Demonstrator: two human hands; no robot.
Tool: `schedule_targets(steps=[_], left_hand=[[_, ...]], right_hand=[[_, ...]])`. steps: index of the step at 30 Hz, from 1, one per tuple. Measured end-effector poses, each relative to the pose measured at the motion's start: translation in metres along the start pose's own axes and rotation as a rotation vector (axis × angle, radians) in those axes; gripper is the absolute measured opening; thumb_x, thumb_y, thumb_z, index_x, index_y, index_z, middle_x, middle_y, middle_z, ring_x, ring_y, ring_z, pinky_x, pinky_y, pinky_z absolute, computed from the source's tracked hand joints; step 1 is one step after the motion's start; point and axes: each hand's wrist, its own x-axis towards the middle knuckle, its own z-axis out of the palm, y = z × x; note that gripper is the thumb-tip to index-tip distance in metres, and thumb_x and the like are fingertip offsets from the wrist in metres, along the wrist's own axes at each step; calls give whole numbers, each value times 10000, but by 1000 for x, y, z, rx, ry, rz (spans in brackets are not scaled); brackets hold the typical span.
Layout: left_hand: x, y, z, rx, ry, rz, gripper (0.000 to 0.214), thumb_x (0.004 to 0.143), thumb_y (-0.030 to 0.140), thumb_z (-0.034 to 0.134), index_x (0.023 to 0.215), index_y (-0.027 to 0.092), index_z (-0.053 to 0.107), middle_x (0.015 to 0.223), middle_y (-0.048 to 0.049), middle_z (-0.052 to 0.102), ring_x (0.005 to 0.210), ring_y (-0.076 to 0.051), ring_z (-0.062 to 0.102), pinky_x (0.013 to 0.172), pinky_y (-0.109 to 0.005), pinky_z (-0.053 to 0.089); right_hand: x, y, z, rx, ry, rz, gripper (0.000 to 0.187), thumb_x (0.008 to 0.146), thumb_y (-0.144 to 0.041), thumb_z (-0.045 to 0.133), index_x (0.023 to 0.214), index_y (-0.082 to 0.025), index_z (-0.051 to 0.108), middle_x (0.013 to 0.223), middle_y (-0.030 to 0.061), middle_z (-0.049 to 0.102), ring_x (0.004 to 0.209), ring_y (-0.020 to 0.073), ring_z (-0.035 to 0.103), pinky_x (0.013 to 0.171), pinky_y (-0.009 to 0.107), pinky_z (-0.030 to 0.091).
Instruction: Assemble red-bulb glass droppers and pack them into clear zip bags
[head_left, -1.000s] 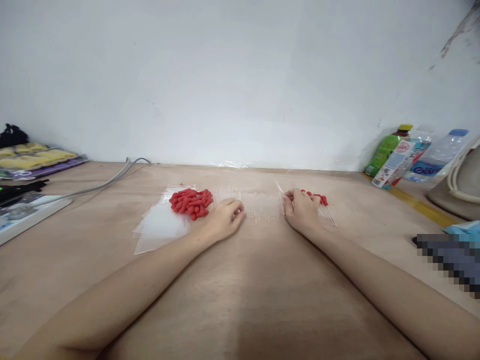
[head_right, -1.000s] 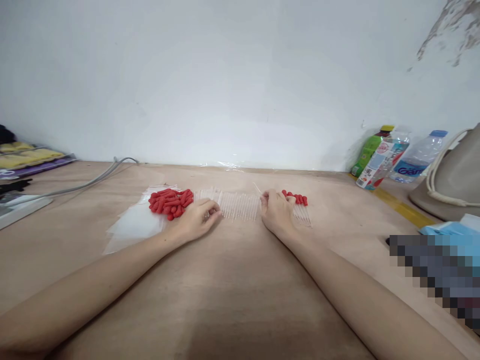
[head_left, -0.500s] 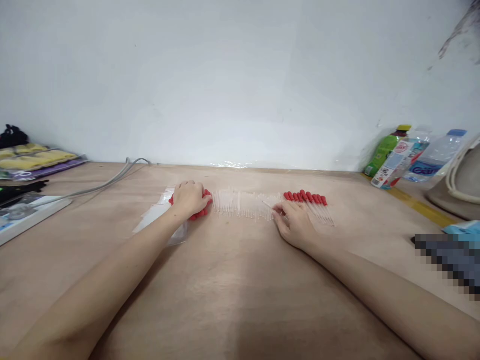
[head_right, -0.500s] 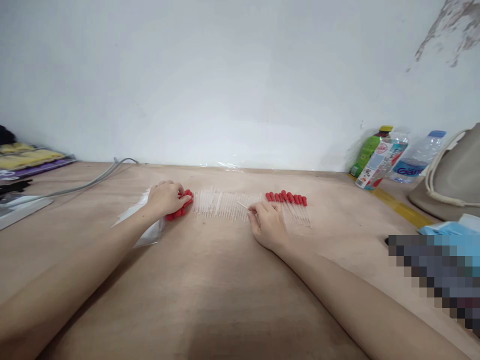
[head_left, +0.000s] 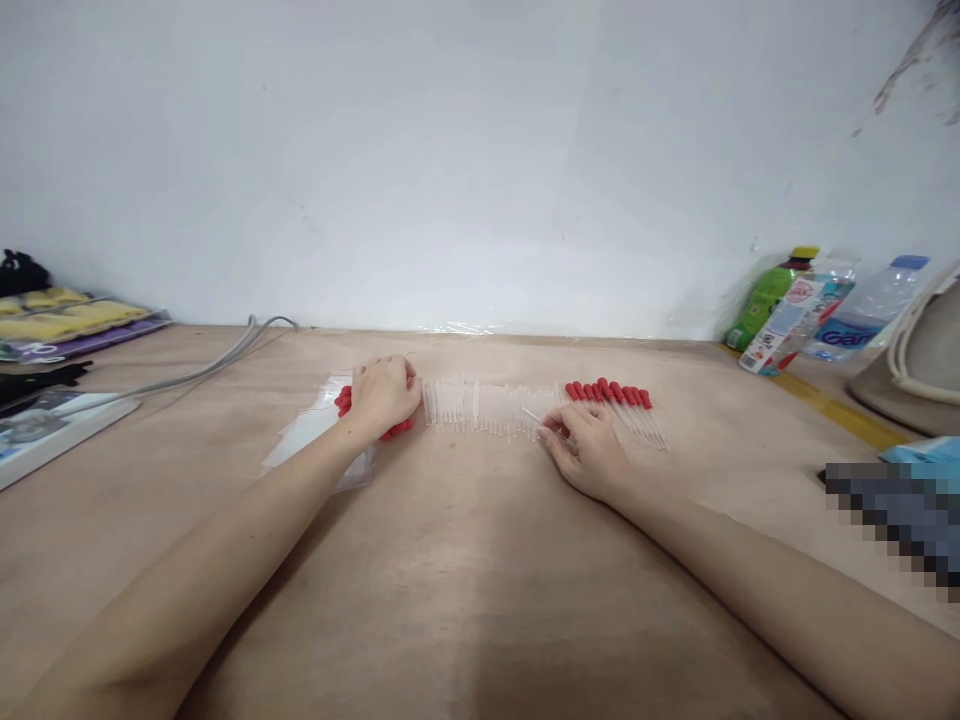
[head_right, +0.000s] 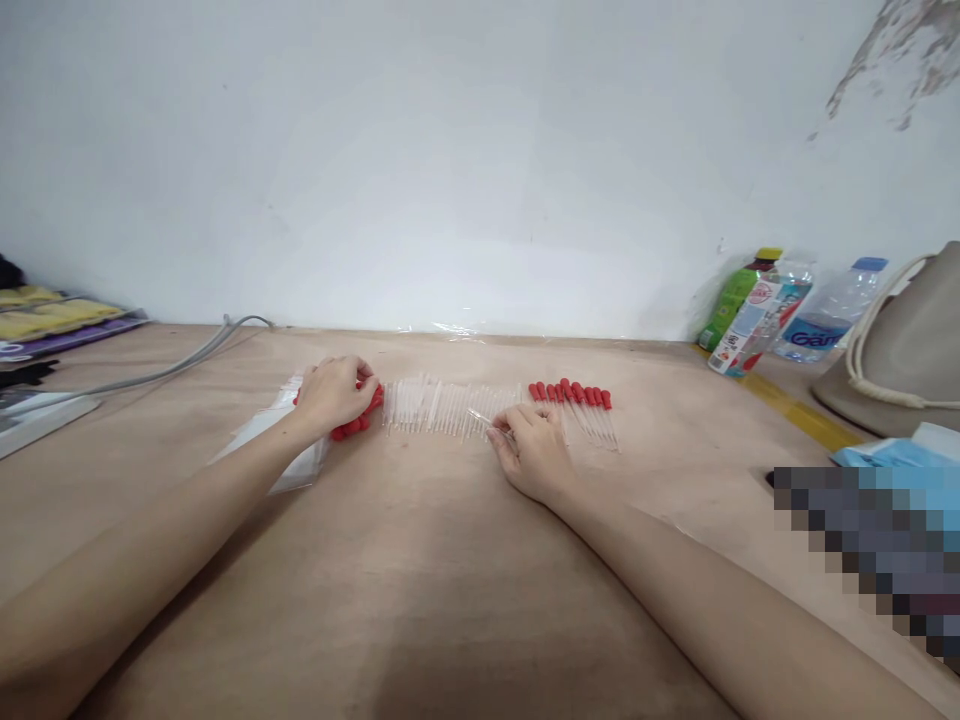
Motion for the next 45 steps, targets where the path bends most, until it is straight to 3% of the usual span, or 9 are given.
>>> schedule_targets(steps=[5,10,13,18,25,35,45], left_hand=[[-15,22,5,-312,126,246,134,849,250,377,891,160,467,833,-63,599,773,-189,553,674,-301,423],[-48,50,26,-514,8,482,172,846,264,464,990,171,464,869,-45,618,783,-161,588,679,-271,448],[-57,57,30,-596,2,495,224,827,265,517,1029,172,484,910,-51,621,819,-155,587,714,-267,455],[-54,58,24,-618,14,537,111,828,255,518,852,158,567,814,-36,598,740,-134,557,682,-253,450],[-57,58,22,-678,9,581,138,852,251,475,890,171,580,842,-39,600,763,-135,555,697,-261,451],[-59,55,14,-687,-126,683,161,858,235,455,882,178,604,835,-36,627,778,-140,577,701,-250,451],[-59,55,18,-664,-187,665,171,852,276,465,866,186,610,815,-27,626,761,-140,573,700,-253,443]], right_hand=[[1,1,0,6,0,0,130,829,-258,441,774,-177,526,727,29,599,692,151,536,742,320,335],[1,2,0,49,-27,-46,170,862,-237,391,891,-179,549,790,48,626,736,158,553,746,317,342],[0,0,0,23,-29,-95,189,867,-228,389,932,-180,560,816,47,637,750,159,551,791,334,318],[-1,-3,1,9,-38,-152,201,865,-233,400,940,-173,576,774,38,640,698,140,545,792,328,301],[1,-8,-2,41,-99,-157,201,866,-240,398,916,-168,579,784,38,638,674,125,538,777,316,290],[3,3,-1,124,-151,-206,208,858,-246,432,896,-209,633,781,24,634,724,126,557,750,312,277],[4,0,-2,-31,-120,-251,228,848,-231,430,851,-216,657,734,21,632,670,119,530,725,321,238]])
